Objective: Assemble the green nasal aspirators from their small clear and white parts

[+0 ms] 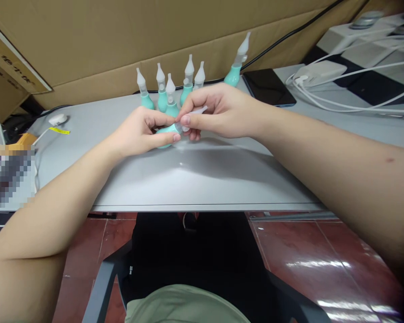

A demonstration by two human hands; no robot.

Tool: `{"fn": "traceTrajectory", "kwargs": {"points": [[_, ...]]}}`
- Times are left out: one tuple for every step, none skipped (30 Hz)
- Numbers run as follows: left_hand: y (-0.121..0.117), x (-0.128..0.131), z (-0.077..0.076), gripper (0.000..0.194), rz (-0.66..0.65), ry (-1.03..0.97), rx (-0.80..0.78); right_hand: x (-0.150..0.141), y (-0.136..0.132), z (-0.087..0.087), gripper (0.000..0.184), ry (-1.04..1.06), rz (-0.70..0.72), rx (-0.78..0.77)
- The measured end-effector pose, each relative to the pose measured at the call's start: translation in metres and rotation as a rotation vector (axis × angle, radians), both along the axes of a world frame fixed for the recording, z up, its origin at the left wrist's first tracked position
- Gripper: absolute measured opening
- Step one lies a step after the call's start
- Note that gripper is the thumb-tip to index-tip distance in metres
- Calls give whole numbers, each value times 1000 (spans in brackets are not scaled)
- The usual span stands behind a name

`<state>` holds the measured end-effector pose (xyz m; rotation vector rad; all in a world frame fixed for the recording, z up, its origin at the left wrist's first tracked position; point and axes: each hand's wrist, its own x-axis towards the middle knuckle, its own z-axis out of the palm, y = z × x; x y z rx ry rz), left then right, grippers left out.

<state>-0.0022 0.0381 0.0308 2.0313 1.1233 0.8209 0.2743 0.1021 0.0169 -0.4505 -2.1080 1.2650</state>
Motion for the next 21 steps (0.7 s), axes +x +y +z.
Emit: {"fn": "traceTrajectory", "kwargs": {"points": [[0,0,0,37,-34,13,-4,0,0,0,24,-4,6,-5],[0,0,0,37,-63,24,-6,1,0,1,23,-8,10,-9],[1,-1,0,38,-80,31,-8,1,0,2,22,-13,12,-12],[1,-1,-1,40,-80,32,-10,2,0,2,22,-19,17,-16],[1,-1,-1,43,-76,32,-13,2,0,3,22,-27,20,-20],[1,-1,-1,47,-74,33,-17,3,0,4,21,-34,24,-23],[0,0,-1,50,-76,34,-22,3,-1,5,21,-39,29,-26],[0,0,-1,52,-77,31,-24,4,-1,6,21,-42,34,-28],[0,0,-1,52,-78,29,-26,4,-1,7,22,-44,34,-30],[0,0,-1,52,-79,27,-24,4,-2,7,23,-47,35,-32],[0,0,-1,51,-81,27,-22,5,-2,8,24,-45,36,-36],[0,0,0,49,-86,27,-18,5,-2,8,25,-46,40,-41],[0,0,0,47,-95,27,-14,5,-2,8,27,-49,43,-48],[0,-1,0,45,-110,26,-12,5,-2,9,28,-52,44,-56],[0,-1,0,44,-125,24,-14,5,-2,9,29,-57,47,-64],[1,-1,0,44,-133,22,-18,5,-2,10,31,-61,52,-69],[1,-1,0,45,-134,22,-24,5,-2,10,32,-64,55,-72],[1,-1,-1,47,-131,19,-22,6,-2,10,32,-69,59,-73],[1,-1,-1,50,-128,17,-17,6,-2,10,32,-71,66,-71],[2,-1,-2,51,-126,13,-6,6,-2,11,32,-74,71,-69],[2,-2,-2,51,-129,11,6,7,-2,11,32,-78,74,-68]]}}
